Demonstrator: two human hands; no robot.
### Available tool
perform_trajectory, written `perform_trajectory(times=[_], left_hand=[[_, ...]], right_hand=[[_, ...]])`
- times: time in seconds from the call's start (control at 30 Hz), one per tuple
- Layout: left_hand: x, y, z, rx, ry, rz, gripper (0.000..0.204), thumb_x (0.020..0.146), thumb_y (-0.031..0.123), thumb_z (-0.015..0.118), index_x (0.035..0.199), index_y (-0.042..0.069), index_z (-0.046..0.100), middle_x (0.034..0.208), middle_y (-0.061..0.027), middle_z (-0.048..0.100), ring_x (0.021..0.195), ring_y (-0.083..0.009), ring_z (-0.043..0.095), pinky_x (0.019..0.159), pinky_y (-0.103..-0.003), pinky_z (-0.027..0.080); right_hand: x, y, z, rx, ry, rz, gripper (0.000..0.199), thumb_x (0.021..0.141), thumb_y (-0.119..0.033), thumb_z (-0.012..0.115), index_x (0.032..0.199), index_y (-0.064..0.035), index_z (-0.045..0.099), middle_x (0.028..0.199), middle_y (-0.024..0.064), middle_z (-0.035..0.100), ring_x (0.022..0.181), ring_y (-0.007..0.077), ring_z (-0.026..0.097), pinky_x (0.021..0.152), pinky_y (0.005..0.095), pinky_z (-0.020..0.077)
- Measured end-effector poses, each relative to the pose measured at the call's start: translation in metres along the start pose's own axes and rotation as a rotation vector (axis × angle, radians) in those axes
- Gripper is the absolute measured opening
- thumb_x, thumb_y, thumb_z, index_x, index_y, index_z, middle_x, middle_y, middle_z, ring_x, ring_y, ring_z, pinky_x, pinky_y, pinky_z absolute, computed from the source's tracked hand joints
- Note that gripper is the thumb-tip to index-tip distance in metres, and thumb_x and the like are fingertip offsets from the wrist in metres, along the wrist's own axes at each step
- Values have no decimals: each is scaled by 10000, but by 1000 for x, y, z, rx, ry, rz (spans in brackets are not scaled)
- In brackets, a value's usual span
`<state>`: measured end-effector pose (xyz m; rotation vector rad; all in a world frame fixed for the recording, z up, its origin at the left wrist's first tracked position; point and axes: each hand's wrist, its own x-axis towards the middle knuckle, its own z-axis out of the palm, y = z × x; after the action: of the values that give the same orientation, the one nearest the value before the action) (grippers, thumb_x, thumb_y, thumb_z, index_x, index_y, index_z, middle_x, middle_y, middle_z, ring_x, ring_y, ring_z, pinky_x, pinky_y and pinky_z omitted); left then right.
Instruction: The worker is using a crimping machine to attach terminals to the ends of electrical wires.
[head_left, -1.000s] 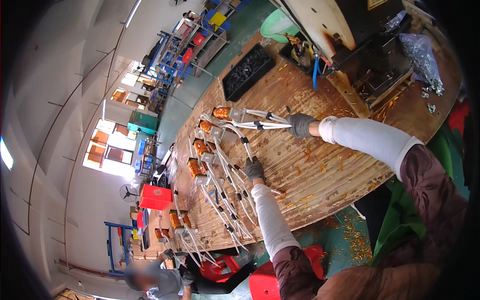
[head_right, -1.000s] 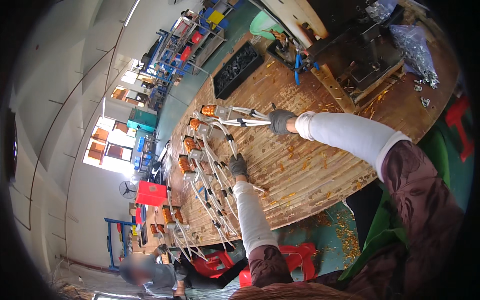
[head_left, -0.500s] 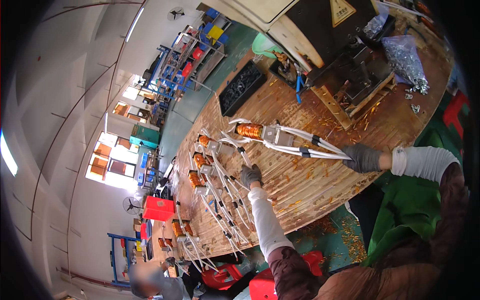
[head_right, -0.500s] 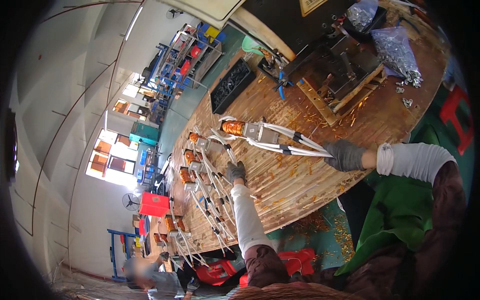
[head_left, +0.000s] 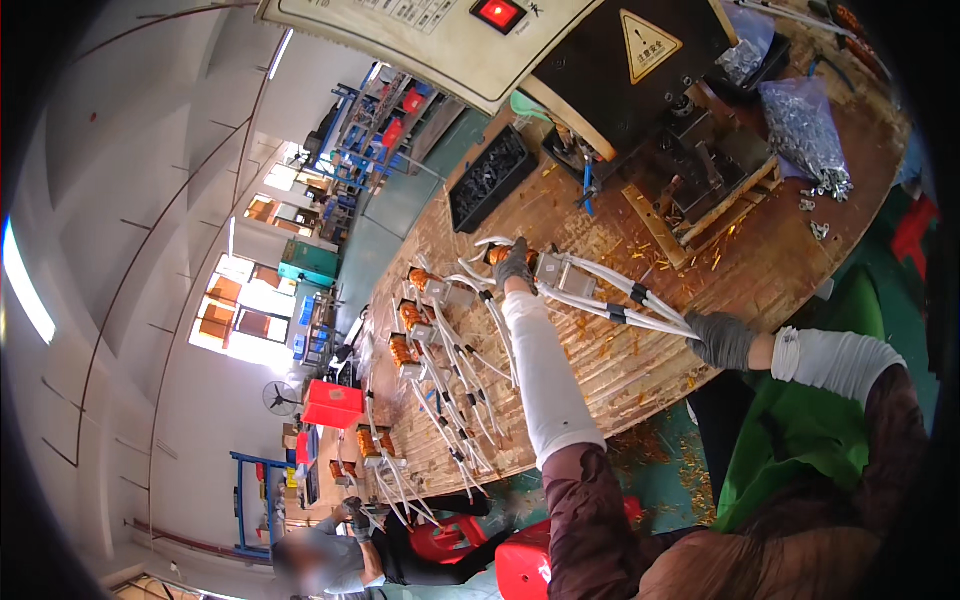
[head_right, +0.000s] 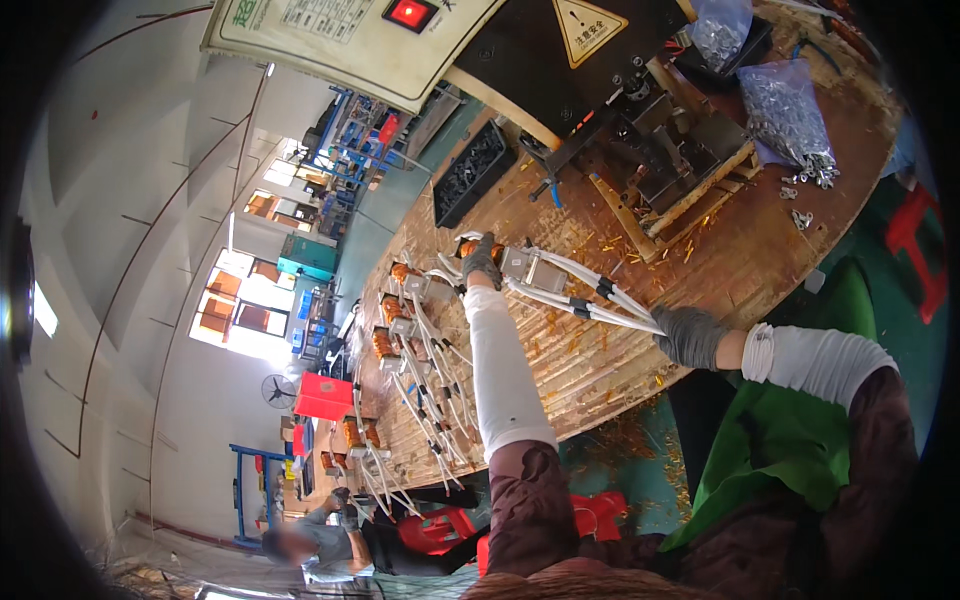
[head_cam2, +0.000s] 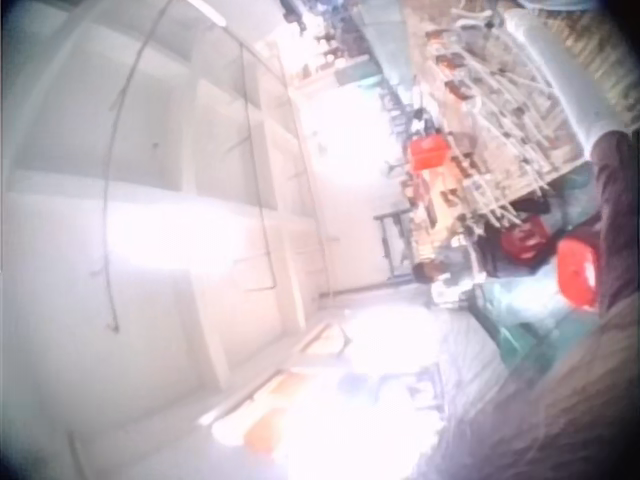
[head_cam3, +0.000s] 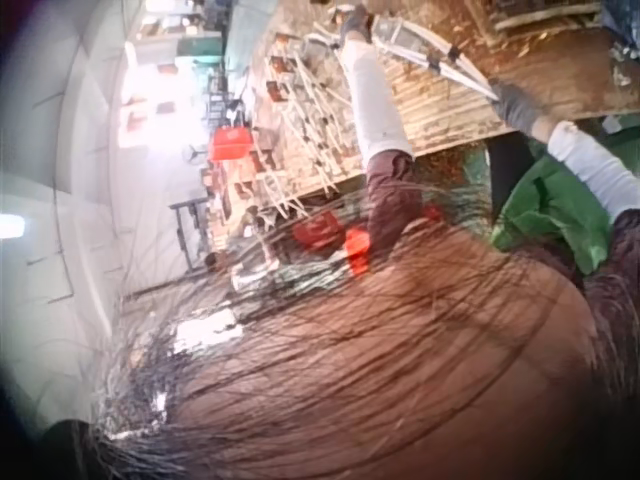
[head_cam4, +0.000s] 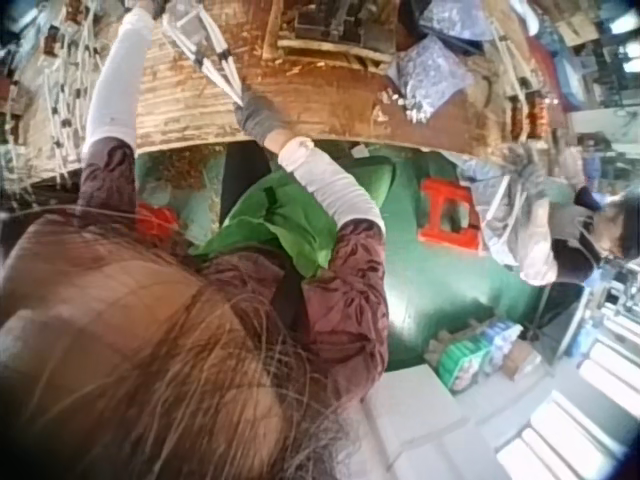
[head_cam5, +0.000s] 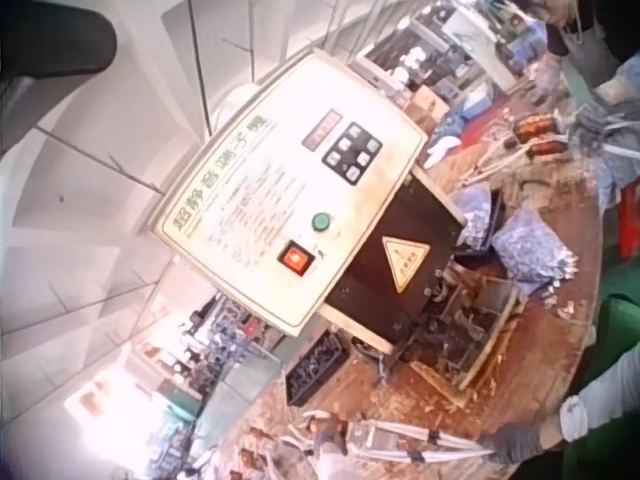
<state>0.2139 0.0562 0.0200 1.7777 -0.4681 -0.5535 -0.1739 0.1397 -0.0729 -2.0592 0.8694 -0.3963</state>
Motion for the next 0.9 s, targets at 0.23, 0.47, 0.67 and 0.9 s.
perform_trajectory(times=[0.23,0.47,0.67,0.9], left_hand=[[-13,-5,14,4,37,-24,475,742,236,699,1118,24,502,881,-98,604,717,-241,609,544,-357,530],[3,-10,22,19,81,-32,477,721,202,718,1109,23,504,875,-100,606,712,-243,611,558,-358,536],[4,-39,35,-49,54,-108,470,677,114,742,1077,32,509,882,-109,608,693,-251,613,566,-373,545],[32,-34,12,92,278,-95,457,684,156,732,1057,18,508,923,-94,613,804,-222,599,694,-341,517]], right_hand=[[-11,-10,3,-125,141,-84,246,804,-219,557,941,-26,490,615,149,579,587,322,596,547,441,461],[-16,28,18,-83,2,52,230,827,-212,528,956,-27,484,607,113,580,558,286,585,517,415,454],[-23,41,-15,-74,-34,63,200,818,-200,553,916,-31,515,613,113,576,571,273,596,491,395,446],[4,25,-10,-109,-28,37,183,814,-190,554,919,-44,518,692,131,594,641,297,593,544,409,451]])
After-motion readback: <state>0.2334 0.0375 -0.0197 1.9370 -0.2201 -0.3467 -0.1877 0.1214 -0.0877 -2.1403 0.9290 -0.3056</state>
